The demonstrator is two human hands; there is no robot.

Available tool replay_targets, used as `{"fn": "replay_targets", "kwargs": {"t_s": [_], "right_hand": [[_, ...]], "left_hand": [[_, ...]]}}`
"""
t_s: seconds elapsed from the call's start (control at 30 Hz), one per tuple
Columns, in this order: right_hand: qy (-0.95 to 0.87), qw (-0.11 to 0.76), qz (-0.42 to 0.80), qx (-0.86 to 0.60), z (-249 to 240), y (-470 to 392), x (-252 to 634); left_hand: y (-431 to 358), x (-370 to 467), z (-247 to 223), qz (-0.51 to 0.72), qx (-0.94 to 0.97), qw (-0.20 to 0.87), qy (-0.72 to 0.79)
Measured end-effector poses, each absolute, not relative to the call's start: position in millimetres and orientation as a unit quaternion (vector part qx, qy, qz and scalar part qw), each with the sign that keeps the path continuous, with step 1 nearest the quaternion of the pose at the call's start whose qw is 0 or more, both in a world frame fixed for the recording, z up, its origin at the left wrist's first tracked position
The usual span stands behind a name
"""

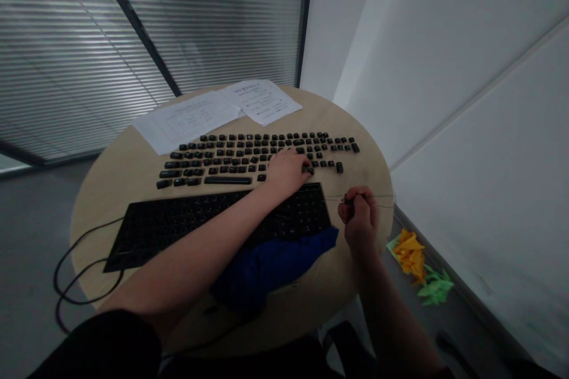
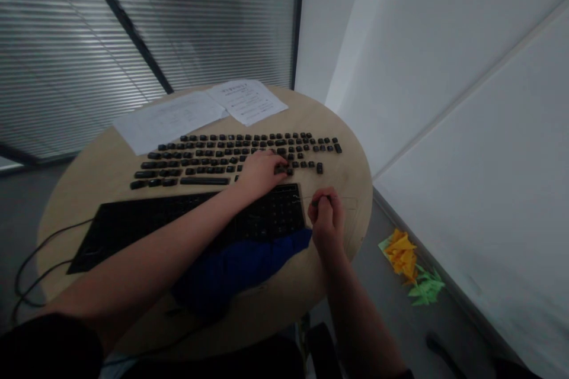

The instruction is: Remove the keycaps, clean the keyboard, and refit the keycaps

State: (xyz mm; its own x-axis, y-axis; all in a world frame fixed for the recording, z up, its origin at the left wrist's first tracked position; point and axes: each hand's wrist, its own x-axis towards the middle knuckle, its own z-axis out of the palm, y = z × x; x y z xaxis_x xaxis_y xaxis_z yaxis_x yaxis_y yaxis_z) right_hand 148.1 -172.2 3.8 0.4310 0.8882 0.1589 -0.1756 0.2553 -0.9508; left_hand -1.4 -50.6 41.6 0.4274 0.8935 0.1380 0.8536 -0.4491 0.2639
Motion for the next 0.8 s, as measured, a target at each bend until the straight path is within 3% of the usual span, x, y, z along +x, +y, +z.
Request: {"fn": "replay_targets", "kwargs": {"t_s": [0.17, 0.27, 0.37, 0.63, 0.8], "right_hand": [[-0.498, 0.54, 0.484, -0.475, -3, -193, 132], [-0.559, 0.469, 0.472, -0.494, -9, -200, 124], [-0.61, 0.415, 0.435, -0.517, -10, -199, 121], [-0.728, 0.343, 0.309, -0.507, 9, -196, 119], [-0.763, 0.352, 0.254, -0.48, 4, -203, 119]], "left_hand": [[-107, -52, 57, 0.155, 0.861, 0.21, 0.437], [-142, -77, 49, 0.134, 0.861, 0.265, 0.412], [-161, -87, 34, 0.121, 0.871, 0.254, 0.404], [-165, -80, 21, 0.125, 0.868, 0.217, 0.43], [-169, -77, 21, 0.133, 0.858, 0.212, 0.449]]}}
